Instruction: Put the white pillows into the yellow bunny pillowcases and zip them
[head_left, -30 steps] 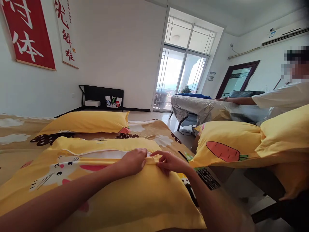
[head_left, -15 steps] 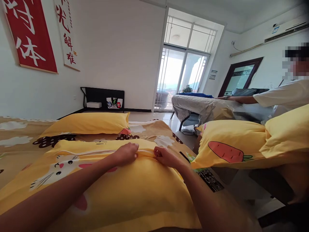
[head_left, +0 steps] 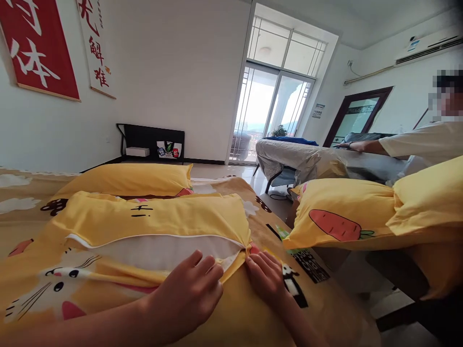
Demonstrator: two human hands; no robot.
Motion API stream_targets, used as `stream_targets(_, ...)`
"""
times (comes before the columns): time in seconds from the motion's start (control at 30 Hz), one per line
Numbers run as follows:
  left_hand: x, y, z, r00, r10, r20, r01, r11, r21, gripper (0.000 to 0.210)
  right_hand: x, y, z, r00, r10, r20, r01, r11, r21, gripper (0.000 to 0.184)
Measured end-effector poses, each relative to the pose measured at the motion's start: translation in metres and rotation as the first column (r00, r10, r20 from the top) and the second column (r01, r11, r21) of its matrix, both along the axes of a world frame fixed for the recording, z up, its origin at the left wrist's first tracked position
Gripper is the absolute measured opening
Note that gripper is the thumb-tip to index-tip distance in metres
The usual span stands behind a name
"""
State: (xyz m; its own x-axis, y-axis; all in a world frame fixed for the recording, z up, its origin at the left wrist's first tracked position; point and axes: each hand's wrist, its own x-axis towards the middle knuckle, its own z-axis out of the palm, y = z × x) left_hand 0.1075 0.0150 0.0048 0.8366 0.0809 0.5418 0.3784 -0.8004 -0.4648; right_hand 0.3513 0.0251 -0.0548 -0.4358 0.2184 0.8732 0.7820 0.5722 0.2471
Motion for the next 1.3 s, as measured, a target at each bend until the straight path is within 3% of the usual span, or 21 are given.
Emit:
stream_targets(0.17, 0.009, 0.008, 0.017, 0.999, 0.044, -0.004, -0.043, 0.953, -0.301, 0.009, 0.0, 0.001, -0.002, 0.999, -0.014, -0.046, 0.015, 1.0, 0.001, 0.018)
stream_targets(0.3, 0.047, 0.031, 0.039, 0.999, 0.001, -0.049, -0.021, 0.913, -0.407, 0.014, -0.002, 0.009, -0.003, 0.994, -0.06, -0.086, 0.058, 0.998, -0.027, 0.026)
stream_targets(0.47, 0.09, 0.065, 0.046, 0.952, 0.149, -0.269, -0.29, 0.723, -0.627, 0.022, -0.003, 0.011, -0.003, 0.999, -0.036, -0.039, 0.033, 0.998, -0.062, 0.028)
stream_targets(0.53, 0.094, 0.073, 0.042, 0.95, 0.132, -0.284, -0.29, 0.715, -0.637, 0.019, -0.003, 0.011, -0.003, 0.999, -0.033, -0.019, 0.032, 0.997, -0.076, 0.028)
stream_targets(0.63, 0.091, 0.08, 0.036, 0.953, 0.109, -0.283, -0.254, 0.795, -0.551, 0.017, -0.003, 0.012, -0.004, 0.999, -0.043, -0.006, 0.043, 0.996, -0.074, 0.028)
stream_targets(0.7, 0.09, 0.082, 0.035, 0.95, 0.115, -0.29, -0.257, 0.814, -0.521, 0.016, -0.003, 0.014, -0.005, 0.999, -0.044, 0.001, 0.044, 0.996, -0.073, 0.029)
stream_targets(0.97, 0.091, 0.088, 0.039, 0.931, 0.084, -0.356, -0.292, 0.758, -0.583, 0.014, 0.001, 0.018, -0.007, 0.999, -0.001, 0.045, 0.004, 0.999, -0.049, 0.03)
stream_targets(1.3, 0.1, 0.098, 0.028, 0.933, 0.118, -0.339, -0.336, 0.62, -0.709, 0.014, 0.003, 0.019, -0.009, 0.999, -0.017, 0.049, 0.02, 0.998, -0.06, 0.03)
